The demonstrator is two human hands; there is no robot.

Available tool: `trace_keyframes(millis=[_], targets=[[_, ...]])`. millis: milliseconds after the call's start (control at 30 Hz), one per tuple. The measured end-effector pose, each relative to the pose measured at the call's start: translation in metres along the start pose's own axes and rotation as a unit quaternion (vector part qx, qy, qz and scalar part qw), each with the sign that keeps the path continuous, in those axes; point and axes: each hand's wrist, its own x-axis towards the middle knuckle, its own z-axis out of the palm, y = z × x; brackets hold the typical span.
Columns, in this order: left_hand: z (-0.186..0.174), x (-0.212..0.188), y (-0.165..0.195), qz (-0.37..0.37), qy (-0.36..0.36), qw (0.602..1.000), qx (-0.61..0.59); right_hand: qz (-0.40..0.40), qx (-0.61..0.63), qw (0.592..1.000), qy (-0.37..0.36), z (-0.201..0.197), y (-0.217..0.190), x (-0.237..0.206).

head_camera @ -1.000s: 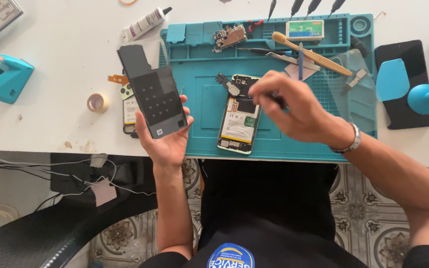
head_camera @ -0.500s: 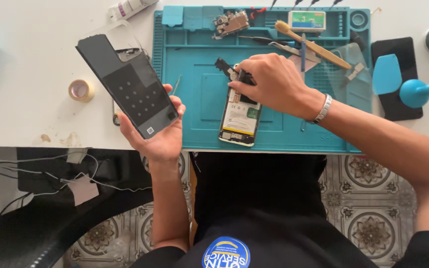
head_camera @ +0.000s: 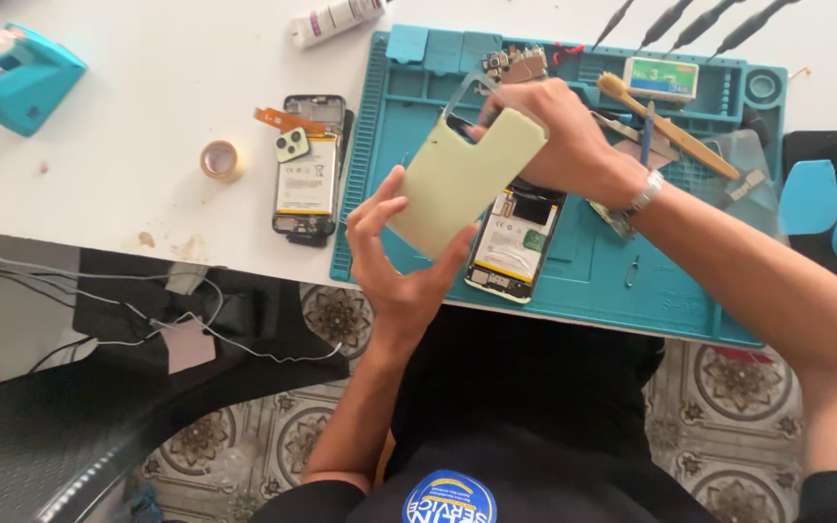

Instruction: The person uses a screwdriver to remove screws from a disassembled smartphone on a blue mat. They then pick up a black phone back cover and use a small tool to scrape adhesive residue from its surface. The phone remains open on the mat throughout.

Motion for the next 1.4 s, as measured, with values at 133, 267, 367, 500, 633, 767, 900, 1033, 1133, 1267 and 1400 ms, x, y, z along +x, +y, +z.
trace_keyframes(millis=[133, 267, 367, 500, 633, 767, 900, 1033, 1133, 1267, 1400], targets=[[0.002, 0.004, 0.005, -0.006, 0.023, 0.999, 0.031, 0.002, 0.031, 0.999, -0.028, 0.015, 0.008, 0.04], [0.002, 0.006, 0.007, -0.02, 0.013, 0.998, 0.064, -0.022, 0.09, 0.996, -0.009, 0.014, 0.007, 0.056], [0.002, 0.004, 0.006, -0.036, 0.016, 0.997, 0.071, 0.071, 0.207, 0.976, -0.02, 0.0, 0.002, 0.049], [0.003, 0.003, 0.004, -0.023, 0.018, 0.997, 0.068, 0.084, 0.271, 0.957, -0.066, -0.025, -0.007, 0.026], [0.008, 0.003, 0.006, 0.037, 0.018, 0.995, 0.093, -0.009, 0.275, 0.958, -0.086, -0.038, -0.013, 0.005], [0.014, 0.002, 0.012, 0.041, -0.013, 0.998, 0.042, -0.121, 0.311, 0.94, -0.068, -0.042, -0.013, -0.002], [0.023, -0.004, 0.016, 0.025, -0.033, 0.999, 0.012, -0.063, 0.249, 0.965, -0.05, -0.045, -0.011, -0.003], [0.028, -0.01, 0.014, -0.015, -0.045, 0.996, -0.069, -0.04, 0.237, 0.969, -0.056, -0.047, -0.008, -0.005], [0.029, -0.012, 0.012, -0.016, -0.048, 0.997, -0.057, 0.005, 0.31, 0.949, -0.062, -0.044, -0.008, -0.007], [0.028, -0.012, 0.009, -0.03, -0.048, 0.996, -0.075, -0.029, 0.398, 0.915, -0.055, -0.037, -0.007, -0.007], [0.026, -0.012, 0.008, -0.031, -0.041, 0.996, -0.077, 0.023, 0.392, 0.918, -0.05, -0.03, -0.007, -0.007]])
